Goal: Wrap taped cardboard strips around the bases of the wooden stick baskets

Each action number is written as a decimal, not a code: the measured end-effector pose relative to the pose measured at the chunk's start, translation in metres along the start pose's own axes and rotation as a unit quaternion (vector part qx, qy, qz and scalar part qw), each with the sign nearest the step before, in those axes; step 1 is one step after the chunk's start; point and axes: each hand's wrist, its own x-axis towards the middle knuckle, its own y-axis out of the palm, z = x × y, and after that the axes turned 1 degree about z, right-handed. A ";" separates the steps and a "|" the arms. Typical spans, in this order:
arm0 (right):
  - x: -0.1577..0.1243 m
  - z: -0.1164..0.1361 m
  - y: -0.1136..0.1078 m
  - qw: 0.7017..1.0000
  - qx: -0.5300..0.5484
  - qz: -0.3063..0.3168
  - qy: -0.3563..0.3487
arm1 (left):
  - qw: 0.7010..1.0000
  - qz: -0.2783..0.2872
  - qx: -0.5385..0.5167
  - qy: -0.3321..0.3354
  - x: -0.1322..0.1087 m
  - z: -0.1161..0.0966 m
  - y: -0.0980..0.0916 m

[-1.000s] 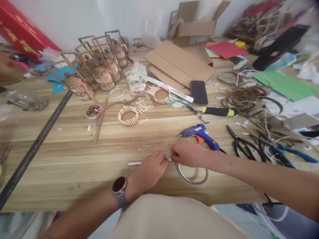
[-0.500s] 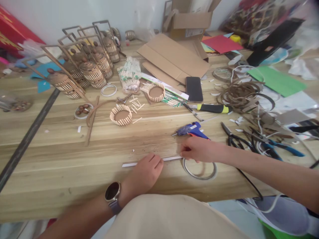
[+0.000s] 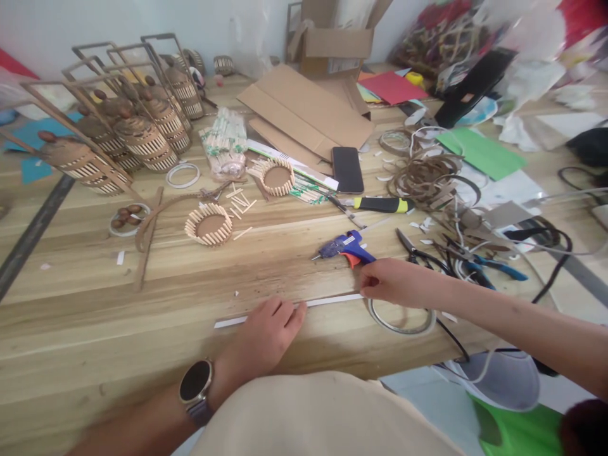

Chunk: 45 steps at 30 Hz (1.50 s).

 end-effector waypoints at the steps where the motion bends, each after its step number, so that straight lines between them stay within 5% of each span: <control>1: -0.001 0.000 0.001 1.000 -0.008 -0.001 0.006 | 1.000 0.005 0.001 -0.001 0.000 0.000 0.000; 27: -0.004 0.022 0.014 0.981 -0.175 -0.025 0.078 | 1.000 -0.008 0.016 0.009 0.001 -0.001 0.004; 33: -0.014 0.028 0.006 0.986 -0.150 -0.043 0.060 | 0.999 -0.043 -0.025 -0.016 0.007 0.008 -0.011; 39: -0.041 0.049 0.007 0.980 -0.071 -0.169 -0.074 | 0.983 -0.133 -0.095 -0.087 0.032 0.006 -0.050; 45: -0.050 0.058 0.029 0.919 -0.008 -0.331 -0.214 | 0.980 -0.136 -0.121 -0.075 0.048 -0.012 -0.054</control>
